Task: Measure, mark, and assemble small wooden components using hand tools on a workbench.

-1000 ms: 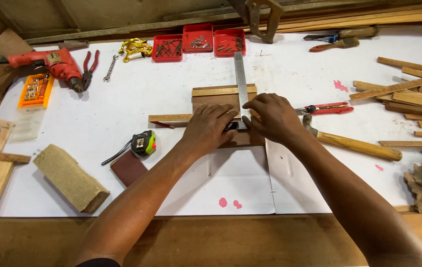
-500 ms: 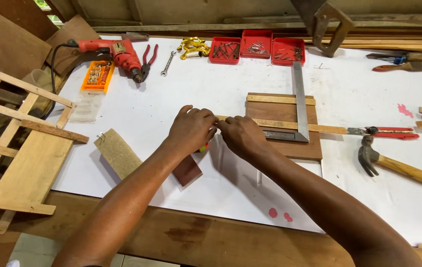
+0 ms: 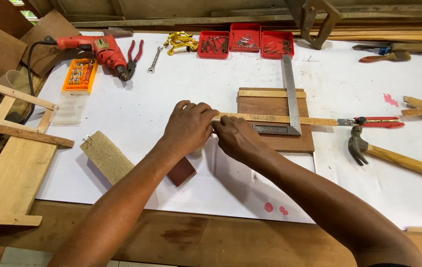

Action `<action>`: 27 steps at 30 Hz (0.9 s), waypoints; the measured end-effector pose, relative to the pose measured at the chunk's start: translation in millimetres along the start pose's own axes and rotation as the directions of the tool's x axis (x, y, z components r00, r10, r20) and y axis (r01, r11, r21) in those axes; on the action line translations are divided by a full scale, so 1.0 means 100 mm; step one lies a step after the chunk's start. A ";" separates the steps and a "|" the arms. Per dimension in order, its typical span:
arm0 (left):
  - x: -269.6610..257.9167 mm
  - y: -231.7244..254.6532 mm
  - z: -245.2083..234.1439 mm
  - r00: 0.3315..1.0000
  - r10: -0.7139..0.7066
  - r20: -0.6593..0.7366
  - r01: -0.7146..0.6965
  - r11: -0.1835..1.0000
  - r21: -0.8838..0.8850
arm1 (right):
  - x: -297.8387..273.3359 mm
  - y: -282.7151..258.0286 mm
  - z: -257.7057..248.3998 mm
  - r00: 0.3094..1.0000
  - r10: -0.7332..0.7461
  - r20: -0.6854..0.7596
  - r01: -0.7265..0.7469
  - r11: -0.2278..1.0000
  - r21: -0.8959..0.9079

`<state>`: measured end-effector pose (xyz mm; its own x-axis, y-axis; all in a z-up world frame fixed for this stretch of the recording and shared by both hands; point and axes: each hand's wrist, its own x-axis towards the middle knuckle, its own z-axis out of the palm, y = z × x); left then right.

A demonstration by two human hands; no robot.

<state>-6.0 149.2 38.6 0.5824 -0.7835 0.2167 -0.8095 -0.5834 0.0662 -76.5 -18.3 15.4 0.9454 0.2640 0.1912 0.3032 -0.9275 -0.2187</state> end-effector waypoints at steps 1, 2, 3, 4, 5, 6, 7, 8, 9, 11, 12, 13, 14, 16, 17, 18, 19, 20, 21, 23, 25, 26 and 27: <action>0.03 0.08 -0.03 1.000 0.008 0.001 -0.008 1.000 0.000 | -0.06 0.04 -0.10 1.000 0.007 -0.003 -0.007 1.000 0.000; 0.07 0.18 -0.07 0.999 0.025 -0.025 -0.026 0.999 -0.025 | -0.12 0.08 -0.20 1.000 0.019 0.010 -0.019 1.000 -0.010; 0.12 0.27 -0.11 0.998 0.043 -0.055 -0.046 0.998 -0.052 | -0.18 0.13 -0.31 0.999 0.032 0.023 -0.031 0.999 -0.024; 0.17 0.36 -0.15 0.997 0.052 -0.058 -0.055 0.997 -0.054 | -0.25 0.20 -0.42 0.999 0.039 0.020 -0.039 0.999 -0.029; 0.24 0.46 -0.18 0.994 0.076 -0.073 -0.082 0.994 -0.077 | -0.32 0.28 -0.52 0.998 0.059 -0.027 -0.061 0.997 -0.045; 0.31 0.57 -0.21 0.991 0.100 -0.088 -0.108 0.989 -0.101 | -0.41 0.37 -0.63 0.994 0.078 -0.075 -0.083 0.995 -0.061; 0.40 0.64 -0.16 0.990 0.110 -0.089 -0.119 0.988 -0.103 | -0.50 0.51 -0.69 0.993 0.088 -0.078 -0.093 0.994 -0.064; 0.48 0.72 -0.10 0.975 0.139 -0.172 -0.152 0.986 -0.062 | -0.59 0.65 -0.75 0.980 0.167 -0.109 -0.170 0.985 -0.016; 0.56 0.79 -0.04 0.952 0.171 -0.254 -0.182 0.983 -0.019 | -0.69 0.80 -0.80 0.959 0.247 -0.138 -0.244 0.969 0.034; 0.77 0.94 0.10 0.966 0.174 -0.191 -0.176 0.984 0.004 | -0.84 1.06 -0.87 0.949 0.285 -0.137 -0.272 0.957 0.106; 0.88 1.03 0.17 0.978 0.164 -0.127 -0.161 0.986 0.030 | -0.92 1.20 -0.90 0.941 0.313 -0.131 -0.288 0.941 0.179; 0.99 1.14 0.17 0.976 0.180 -0.122 -0.178 0.984 0.027 | -1.01 1.25 -0.96 0.935 0.329 -0.134 -0.304 0.935 0.181; 1.09 1.25 0.17 0.974 0.200 -0.109 -0.204 0.978 -0.032 | -1.08 1.29 -1.01 0.905 0.423 -0.034 -0.409 0.890 0.204; 1.25 1.42 0.19 0.969 0.229 -0.090 -0.237 0.967 -0.093 | -1.20 1.41 -1.02 0.854 0.516 0.069 -0.518 0.826 0.222; 1.33 1.49 0.21 0.976 0.203 -0.072 -0.211 0.969 -0.126 | -1.24 1.51 -0.98 0.879 0.475 0.048 -0.472 0.851 0.232; 1.41 1.56 0.23 0.983 0.178 -0.053 -0.185 0.970 -0.157 | -1.28 1.60 -0.95 0.902 0.432 0.025 -0.425 0.873 0.240; 1.43 1.60 0.15 0.982 0.185 -0.050 -0.190 0.969 -0.156 | -1.30 1.64 -0.96 0.899 0.437 0.024 -0.429 0.870 0.243; 1.44 1.64 0.08 0.982 0.183 -0.036 -0.186 0.968 -0.166 | -1.33 1.67 -0.97 0.897 0.442 -0.003 -0.431 0.875 0.222; 1.44 1.66 0.01 0.984 0.178 -0.021 -0.179 0.968 -0.177 | -1.35 1.70 -0.97 0.895 0.445 -0.028 -0.431 0.880 0.200; 1.51 1.61 0.17 0.984 0.170 0.059 -0.158 0.974 -0.164 | -1.35 1.72 -1.01 0.875 0.484 -0.002 -0.473 0.855 0.212; 1.54 1.56 0.29 0.978 0.154 0.139 -0.134 0.980 -0.147 | -1.33 1.74 -1.00 0.855 0.518 0.026 -0.510 0.831 0.223; 1.53 1.54 0.32 0.982 0.161 0.103 -0.139 0.971 -0.195 | -1.32 1.75 -0.98 0.854 0.516 0.067 -0.518 0.830 0.208; 1.54 1.52 0.34 0.984 0.168 0.062 -0.149 0.959 -0.241 | -1.30 1.76 -0.97 0.851 0.515 0.103 -0.525 0.829 0.190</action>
<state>-37.3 -67.6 48.5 0.4415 -0.8821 0.1643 -0.8810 -0.3914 0.2660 -157.7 -242.0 45.0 0.9729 -0.2263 -0.0482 -0.2224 -0.8578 -0.4634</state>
